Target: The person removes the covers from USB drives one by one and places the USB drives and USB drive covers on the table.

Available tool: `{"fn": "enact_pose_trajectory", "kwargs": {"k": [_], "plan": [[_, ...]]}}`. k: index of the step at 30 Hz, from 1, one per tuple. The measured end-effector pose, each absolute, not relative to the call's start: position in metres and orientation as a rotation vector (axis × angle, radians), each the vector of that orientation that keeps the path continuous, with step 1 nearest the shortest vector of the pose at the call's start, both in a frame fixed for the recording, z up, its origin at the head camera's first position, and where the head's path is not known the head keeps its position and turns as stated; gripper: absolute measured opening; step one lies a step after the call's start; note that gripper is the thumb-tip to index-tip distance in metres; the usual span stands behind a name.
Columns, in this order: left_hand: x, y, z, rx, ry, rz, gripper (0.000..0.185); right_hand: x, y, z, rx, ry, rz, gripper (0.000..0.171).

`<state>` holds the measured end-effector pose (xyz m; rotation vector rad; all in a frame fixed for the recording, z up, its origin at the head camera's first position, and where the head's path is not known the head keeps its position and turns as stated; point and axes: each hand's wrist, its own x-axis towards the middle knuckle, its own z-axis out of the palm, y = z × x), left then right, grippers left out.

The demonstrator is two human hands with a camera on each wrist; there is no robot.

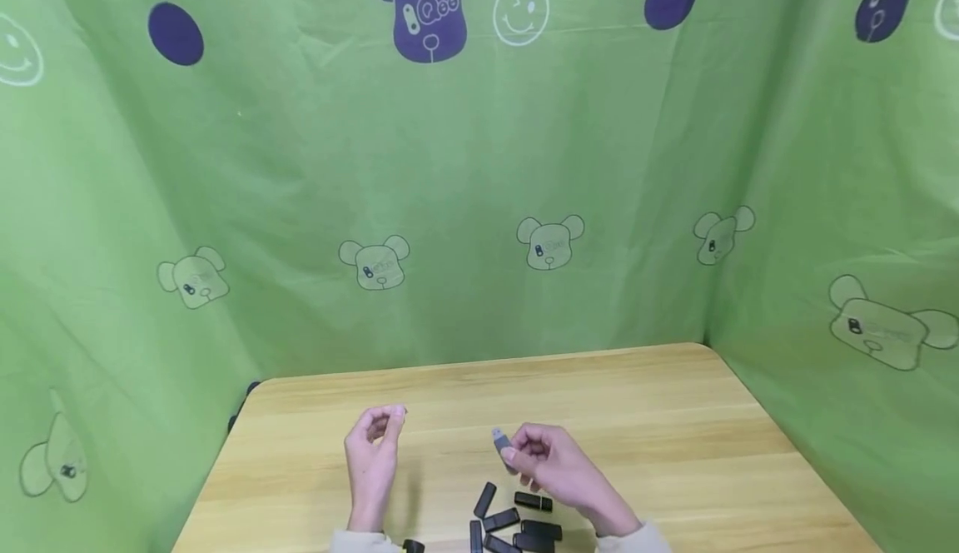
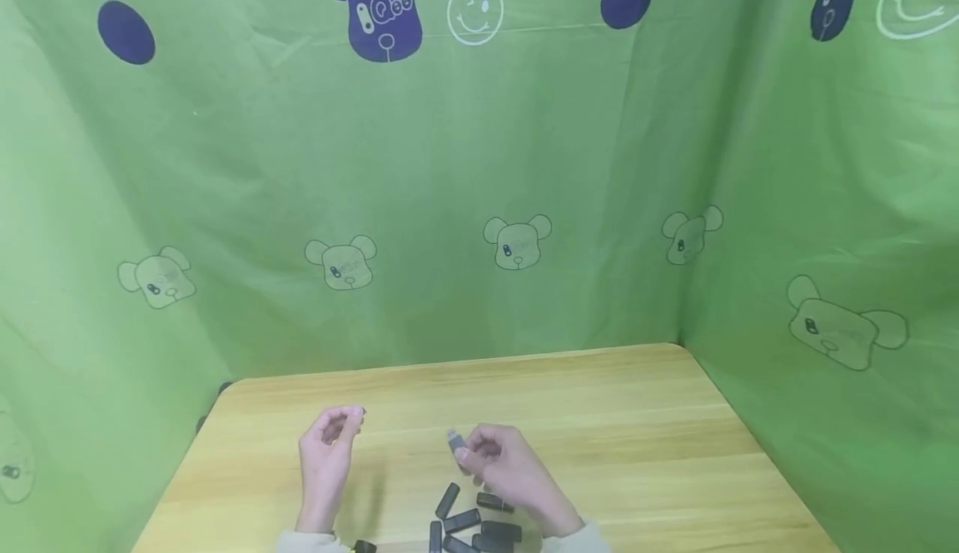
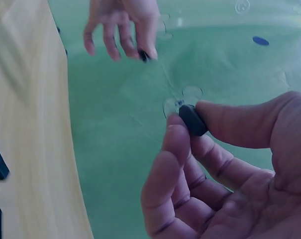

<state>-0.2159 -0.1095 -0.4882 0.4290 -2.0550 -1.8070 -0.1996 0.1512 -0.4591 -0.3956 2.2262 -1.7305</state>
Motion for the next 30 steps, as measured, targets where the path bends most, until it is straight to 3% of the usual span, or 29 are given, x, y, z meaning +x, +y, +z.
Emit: {"fn": "enact_pose_trajectory", "kwargs": {"k": [14, 30], "plan": [[-0.213, -0.120, -0.498, 0.477, -2.113, -1.797, 0.025, -0.246, 0.203, -0.458, 0.089, 2.421, -1.866, 0.027], [-0.207, -0.127, -0.501, 0.544, -2.178, -1.768, 0.024, -0.298, 0.254, -0.487, 0.180, 2.612, -1.583, 0.038]]}}
